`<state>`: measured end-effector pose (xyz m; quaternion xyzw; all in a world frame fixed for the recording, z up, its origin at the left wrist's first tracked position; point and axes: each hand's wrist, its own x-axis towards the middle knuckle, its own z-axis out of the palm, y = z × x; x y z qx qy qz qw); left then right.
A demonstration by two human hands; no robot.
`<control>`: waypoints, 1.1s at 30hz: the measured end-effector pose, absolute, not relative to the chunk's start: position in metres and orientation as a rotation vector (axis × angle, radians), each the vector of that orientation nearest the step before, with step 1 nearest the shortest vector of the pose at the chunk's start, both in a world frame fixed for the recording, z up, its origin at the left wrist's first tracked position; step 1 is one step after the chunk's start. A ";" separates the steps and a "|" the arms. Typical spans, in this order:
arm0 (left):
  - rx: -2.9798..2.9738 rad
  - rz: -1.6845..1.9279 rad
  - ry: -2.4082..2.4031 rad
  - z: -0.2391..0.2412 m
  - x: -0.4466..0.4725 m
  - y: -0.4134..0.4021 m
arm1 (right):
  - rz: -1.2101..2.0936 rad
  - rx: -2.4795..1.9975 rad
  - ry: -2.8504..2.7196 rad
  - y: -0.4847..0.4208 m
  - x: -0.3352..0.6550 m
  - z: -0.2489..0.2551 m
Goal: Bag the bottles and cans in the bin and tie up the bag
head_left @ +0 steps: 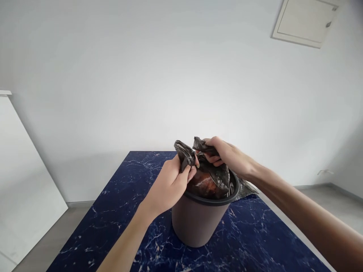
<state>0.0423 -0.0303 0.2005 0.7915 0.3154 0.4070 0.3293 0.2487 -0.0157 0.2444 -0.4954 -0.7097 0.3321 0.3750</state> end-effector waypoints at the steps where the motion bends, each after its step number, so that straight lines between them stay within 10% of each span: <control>1: 2.090 1.122 0.844 0.201 0.041 -0.030 | 0.831 -1.267 -1.848 -0.016 0.245 0.245; 7: 2.323 1.521 1.022 0.205 0.025 -0.032 | 0.697 -1.099 -2.177 -0.021 0.231 0.253; 33: 2.523 0.949 1.368 0.212 -0.012 -0.041 | 0.550 -1.133 -2.133 -0.050 0.231 0.268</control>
